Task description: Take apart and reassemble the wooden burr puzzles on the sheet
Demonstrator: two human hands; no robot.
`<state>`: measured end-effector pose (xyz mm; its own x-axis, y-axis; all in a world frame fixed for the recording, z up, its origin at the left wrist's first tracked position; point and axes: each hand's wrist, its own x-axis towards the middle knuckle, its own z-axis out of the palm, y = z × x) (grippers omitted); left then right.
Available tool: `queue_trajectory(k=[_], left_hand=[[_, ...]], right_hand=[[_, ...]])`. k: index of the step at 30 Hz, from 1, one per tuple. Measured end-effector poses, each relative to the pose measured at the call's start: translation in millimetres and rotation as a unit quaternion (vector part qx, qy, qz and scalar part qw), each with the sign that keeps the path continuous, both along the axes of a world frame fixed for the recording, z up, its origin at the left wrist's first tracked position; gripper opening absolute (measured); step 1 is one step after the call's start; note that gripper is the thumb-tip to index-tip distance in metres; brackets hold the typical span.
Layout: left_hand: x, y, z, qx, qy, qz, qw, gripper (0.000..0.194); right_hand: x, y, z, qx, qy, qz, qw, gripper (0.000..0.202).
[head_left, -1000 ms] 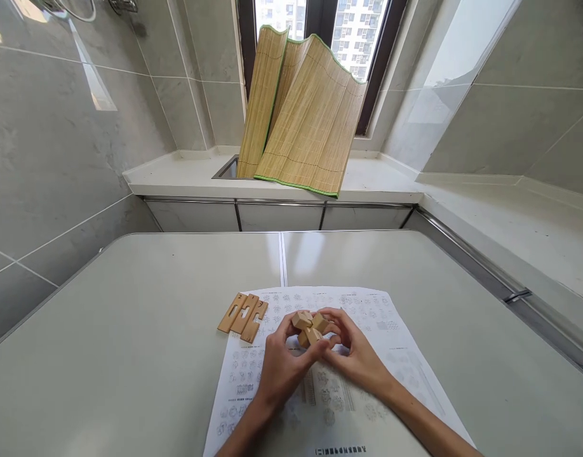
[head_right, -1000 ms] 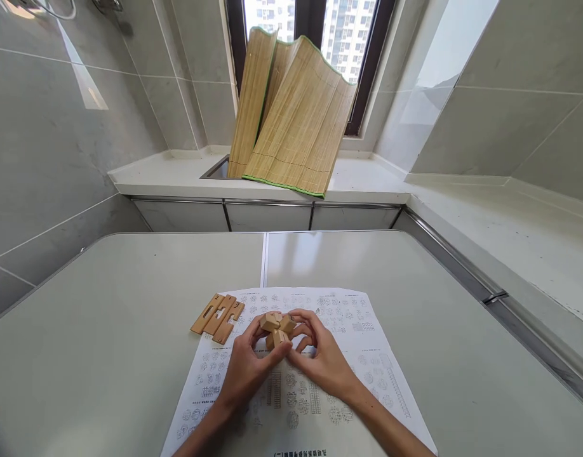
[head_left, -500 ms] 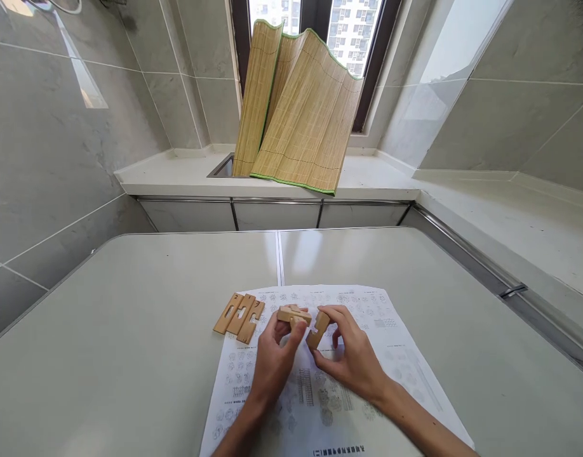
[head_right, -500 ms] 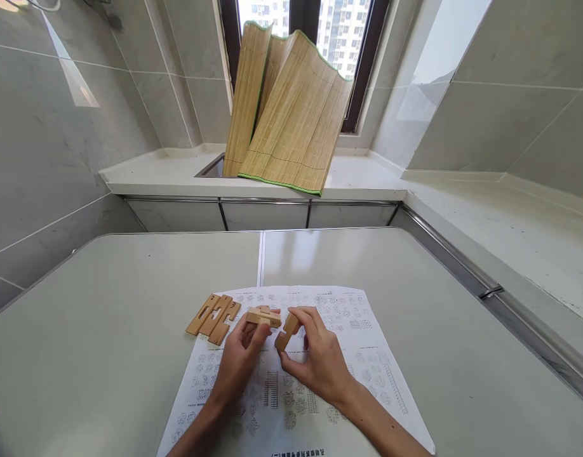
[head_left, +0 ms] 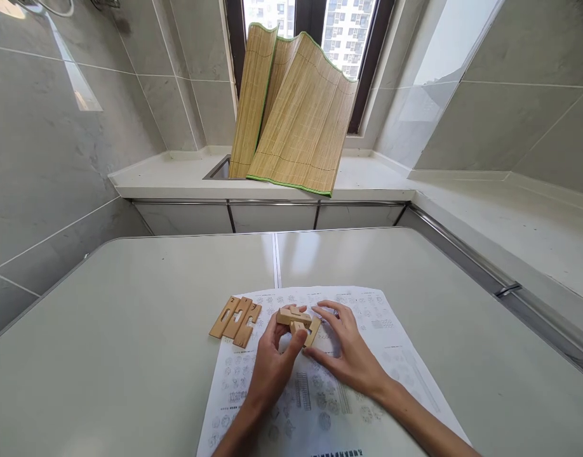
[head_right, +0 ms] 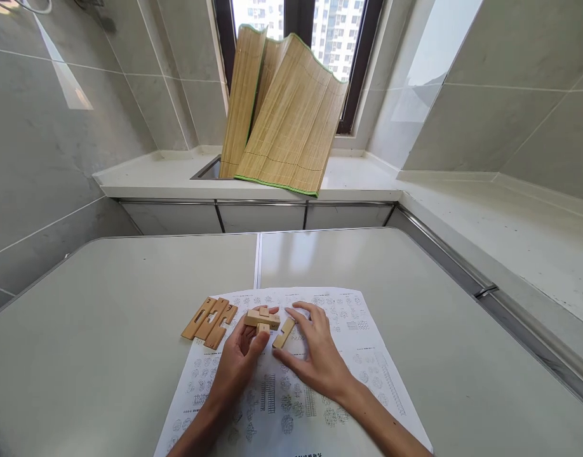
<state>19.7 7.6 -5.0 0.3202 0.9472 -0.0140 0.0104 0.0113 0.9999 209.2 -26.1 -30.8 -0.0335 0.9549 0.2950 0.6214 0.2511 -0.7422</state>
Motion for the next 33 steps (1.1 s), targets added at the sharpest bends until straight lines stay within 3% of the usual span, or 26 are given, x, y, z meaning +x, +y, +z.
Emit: queue_trajectory(k=[4,9,14,19,24,28,33], left_hand=[[0.4,-2.4,3.9,0.02,0.001,-0.038,0.999,0.053],[-0.1,-4.1,6.2,0.042,0.026,-0.074,0.996,0.05],[-4.6,3.0,3.1,0.047,0.062,-0.021,0.997,0.054],[-13.6,12.8,1.9,0.215,0.222,0.045,0.95,0.056],[-27.3,22.5,-6.3,0.301,0.31,0.036,0.901,0.061],[-37.5,30.0,-12.1,0.348,0.351,0.006,0.869,0.06],[-45.1,33.2,-12.2,0.343,0.378,-0.031,0.859,0.064]], right_hand=[[0.0,1.2,13.6,0.008,0.085,0.035,0.996,0.029],[2.0,1.1,21.3,0.005,0.146,0.039,0.989,0.022],[11.6,3.2,28.0,-0.043,0.257,0.029,0.965,0.027],[16.8,4.7,30.0,-0.079,0.308,-0.023,0.948,0.034],[20.2,7.4,24.2,-0.094,0.253,-0.06,0.961,0.036],[21.5,10.6,16.7,-0.094,0.128,-0.049,0.986,0.041],[22.6,13.5,1.7,-0.078,-0.008,-0.072,0.994,0.048]])
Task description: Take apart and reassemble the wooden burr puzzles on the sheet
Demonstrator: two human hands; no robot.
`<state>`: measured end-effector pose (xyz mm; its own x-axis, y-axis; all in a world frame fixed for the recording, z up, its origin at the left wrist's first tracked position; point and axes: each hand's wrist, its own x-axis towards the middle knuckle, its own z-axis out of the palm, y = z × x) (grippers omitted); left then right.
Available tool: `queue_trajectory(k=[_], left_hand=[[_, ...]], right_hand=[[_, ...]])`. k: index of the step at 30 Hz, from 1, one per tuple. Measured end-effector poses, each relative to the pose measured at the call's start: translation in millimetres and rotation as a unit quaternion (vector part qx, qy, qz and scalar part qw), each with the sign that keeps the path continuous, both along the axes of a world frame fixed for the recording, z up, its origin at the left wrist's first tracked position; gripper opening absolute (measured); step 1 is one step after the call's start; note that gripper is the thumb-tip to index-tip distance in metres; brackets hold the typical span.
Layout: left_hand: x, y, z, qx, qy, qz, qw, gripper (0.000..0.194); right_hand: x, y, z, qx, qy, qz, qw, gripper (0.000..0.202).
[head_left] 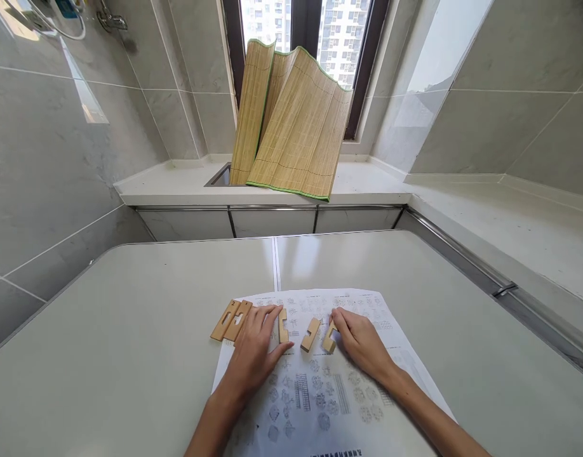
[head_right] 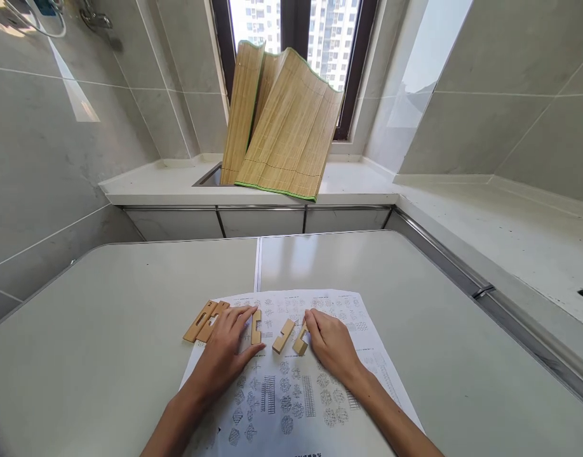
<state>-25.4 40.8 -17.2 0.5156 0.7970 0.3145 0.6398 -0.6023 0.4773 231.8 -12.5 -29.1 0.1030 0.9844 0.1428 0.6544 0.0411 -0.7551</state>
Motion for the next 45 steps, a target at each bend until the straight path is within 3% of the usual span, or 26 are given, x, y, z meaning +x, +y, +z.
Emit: queue_trajectory(k=[4,13,23,35,40,45], left_hand=[[3.1,-4.0,2.0,-0.038,-0.001,-0.034,0.999,0.068],[26.0,-12.7,-2.6,-0.067,0.001,-0.081,0.994,0.073],[38.9,-21.4,-1.5,-0.102,-0.025,-0.097,0.99,0.084],[40.4,-24.6,-0.6,-0.096,-0.022,-0.117,0.988,0.079],[43.0,-26.9,0.9,-0.105,0.01,-0.084,0.991,0.086],[45.7,-30.7,5.9,-0.093,0.016,-0.071,0.993,0.08]], right_hand=[[-0.7,2.2,-6.8,-0.013,-0.081,0.002,0.997,0.047],[-11.2,4.3,-11.9,0.002,-0.145,-0.018,0.989,0.043],[-18.4,-0.1,-4.8,0.011,-0.098,0.0,0.995,0.041],[-21.6,-1.1,-8.2,0.018,-0.077,-0.002,0.997,0.033],[-20.9,-0.7,-9.7,0.01,-0.065,-0.001,0.998,0.035],[-20.7,-1.1,-8.9,-0.003,-0.05,0.002,0.999,0.038]])
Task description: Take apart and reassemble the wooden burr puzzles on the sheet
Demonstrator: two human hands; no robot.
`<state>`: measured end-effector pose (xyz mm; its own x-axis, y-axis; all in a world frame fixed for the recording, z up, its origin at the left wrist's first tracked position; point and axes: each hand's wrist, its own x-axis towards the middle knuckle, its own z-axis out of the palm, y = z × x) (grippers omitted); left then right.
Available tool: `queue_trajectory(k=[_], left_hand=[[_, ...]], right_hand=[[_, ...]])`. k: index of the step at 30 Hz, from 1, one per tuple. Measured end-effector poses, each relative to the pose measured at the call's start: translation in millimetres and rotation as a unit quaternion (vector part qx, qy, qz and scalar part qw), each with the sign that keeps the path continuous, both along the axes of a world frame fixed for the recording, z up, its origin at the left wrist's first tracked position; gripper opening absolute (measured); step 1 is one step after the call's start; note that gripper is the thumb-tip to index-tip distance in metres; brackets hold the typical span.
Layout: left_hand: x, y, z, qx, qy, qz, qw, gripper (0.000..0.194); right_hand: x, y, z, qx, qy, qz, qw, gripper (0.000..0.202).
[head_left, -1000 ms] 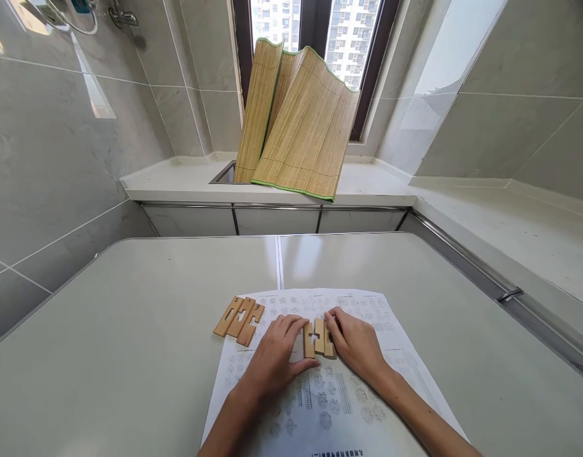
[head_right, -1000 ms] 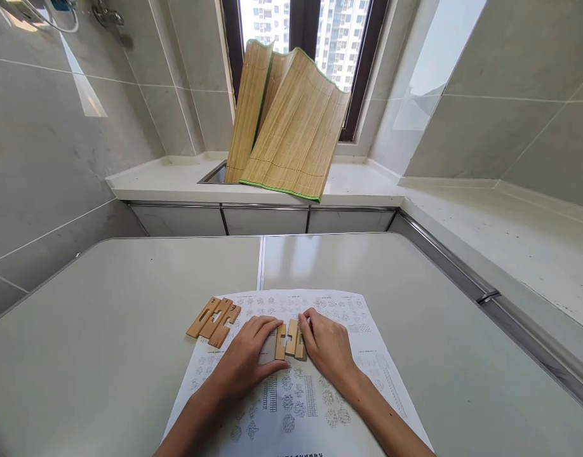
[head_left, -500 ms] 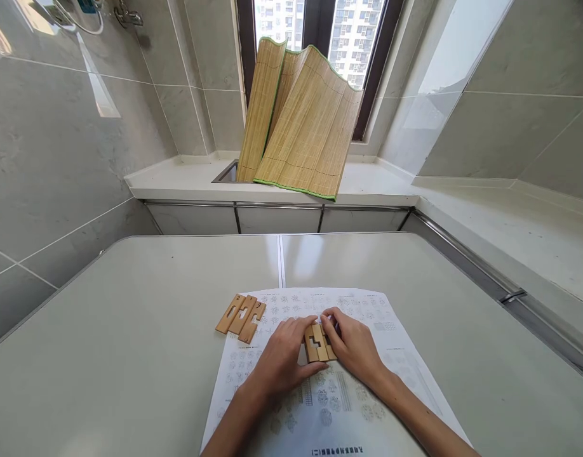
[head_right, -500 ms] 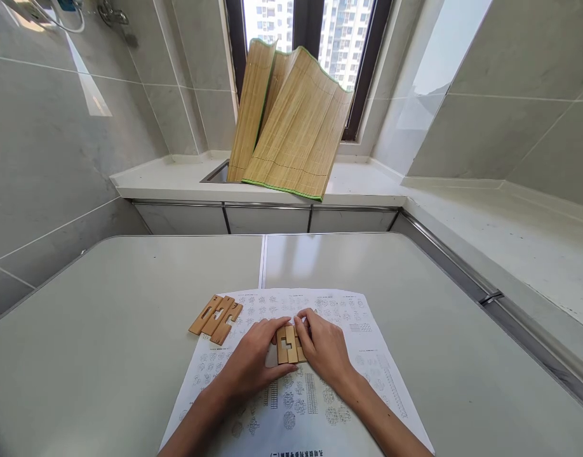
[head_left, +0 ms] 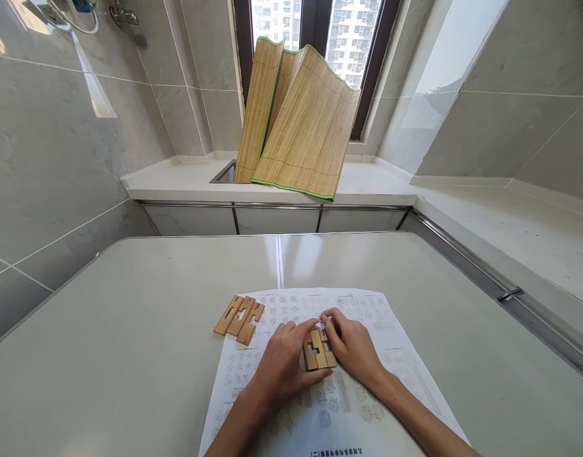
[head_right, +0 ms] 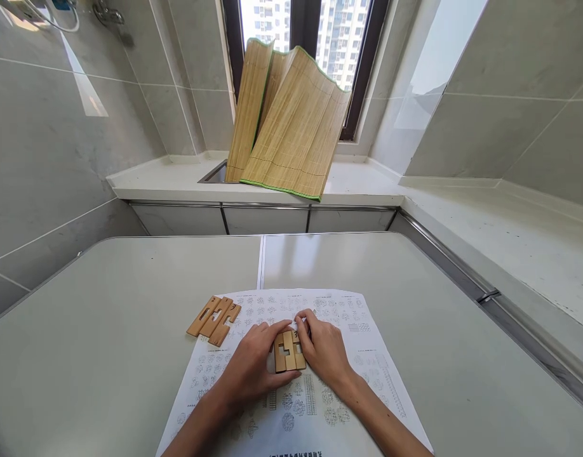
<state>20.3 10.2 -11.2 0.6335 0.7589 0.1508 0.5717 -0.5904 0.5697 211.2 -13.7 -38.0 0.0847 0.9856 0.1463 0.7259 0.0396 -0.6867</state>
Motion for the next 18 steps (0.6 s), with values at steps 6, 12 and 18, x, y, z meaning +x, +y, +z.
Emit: queue_trajectory(k=[6,12,18], left_hand=[[0.7,-2.6,3.9,0.0,0.001,0.007,1.0,0.074],[-1.8,-0.1,-0.2,-0.003,-0.008,0.005,1.0,0.072],[-20.9,-1.4,8.4,-0.008,-0.023,0.032,0.999,0.069]], right_hand=[[-0.3,-1.5,2.8,-0.011,0.014,0.009,1.0,0.037],[0.4,-2.0,2.5,-0.012,0.035,0.018,0.999,0.039],[0.8,-2.0,3.3,-0.004,0.037,0.031,0.999,0.038]])
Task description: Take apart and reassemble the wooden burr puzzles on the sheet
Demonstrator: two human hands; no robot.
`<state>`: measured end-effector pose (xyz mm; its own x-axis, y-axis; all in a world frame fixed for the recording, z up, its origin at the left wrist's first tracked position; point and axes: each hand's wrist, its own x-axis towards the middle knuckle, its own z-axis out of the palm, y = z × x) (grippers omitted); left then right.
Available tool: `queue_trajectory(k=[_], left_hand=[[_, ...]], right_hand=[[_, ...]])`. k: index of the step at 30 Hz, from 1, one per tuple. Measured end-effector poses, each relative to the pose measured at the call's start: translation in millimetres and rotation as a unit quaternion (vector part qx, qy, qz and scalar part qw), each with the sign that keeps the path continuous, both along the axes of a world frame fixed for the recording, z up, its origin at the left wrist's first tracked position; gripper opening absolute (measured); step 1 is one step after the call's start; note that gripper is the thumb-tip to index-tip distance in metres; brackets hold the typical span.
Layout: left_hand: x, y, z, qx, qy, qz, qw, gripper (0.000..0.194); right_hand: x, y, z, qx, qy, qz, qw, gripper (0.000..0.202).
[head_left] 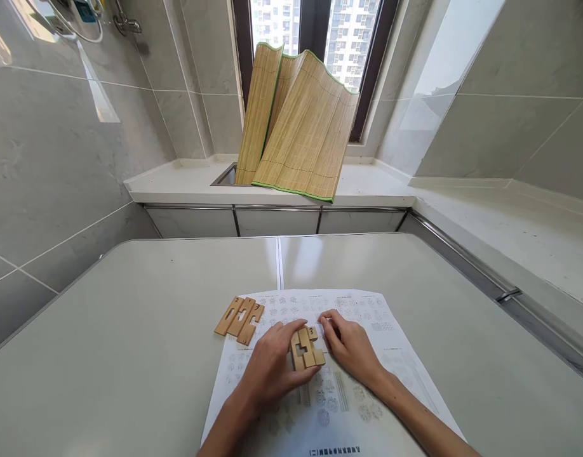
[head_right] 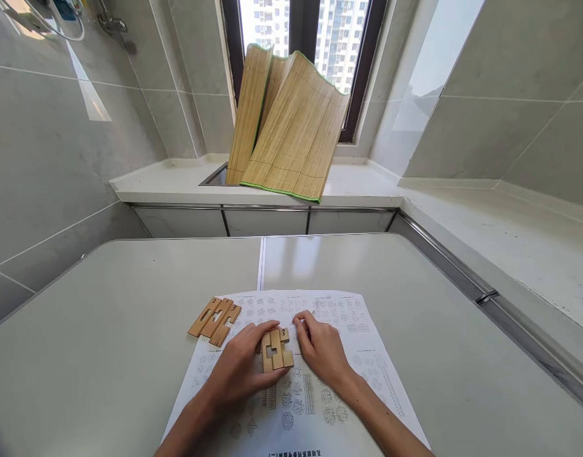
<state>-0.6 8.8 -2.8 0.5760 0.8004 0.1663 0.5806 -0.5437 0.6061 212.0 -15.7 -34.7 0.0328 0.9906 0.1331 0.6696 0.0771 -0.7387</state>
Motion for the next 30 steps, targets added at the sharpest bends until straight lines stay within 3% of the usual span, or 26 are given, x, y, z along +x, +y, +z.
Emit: queue_trajectory(k=[9,13,19,25,30], left_hand=[[-81.9,-39.1,7.2,0.016,0.017,0.16,0.987,0.06],[-103.8,-52.1,7.9,0.015,0.036,0.245,0.969,0.059],[-105.9,-55.0,6.4,0.011,0.054,0.334,0.941,0.064],[-98.4,-58.8,1.2,0.031,0.053,0.323,0.944,0.058],[-94.8,-56.1,5.5,0.009,0.078,0.348,0.934,0.058]], right_hand=[[-0.9,-1.8,-1.4,0.017,-0.028,0.015,0.999,0.034],[-0.1,-3.7,0.1,0.028,-0.041,0.017,0.999,0.033],[1.2,-5.4,-0.7,0.033,-0.049,0.019,0.998,0.031],[1.1,-6.2,0.4,0.032,-0.048,0.019,0.998,0.031],[1.2,-5.8,0.4,0.032,-0.051,0.019,0.998,0.03]])
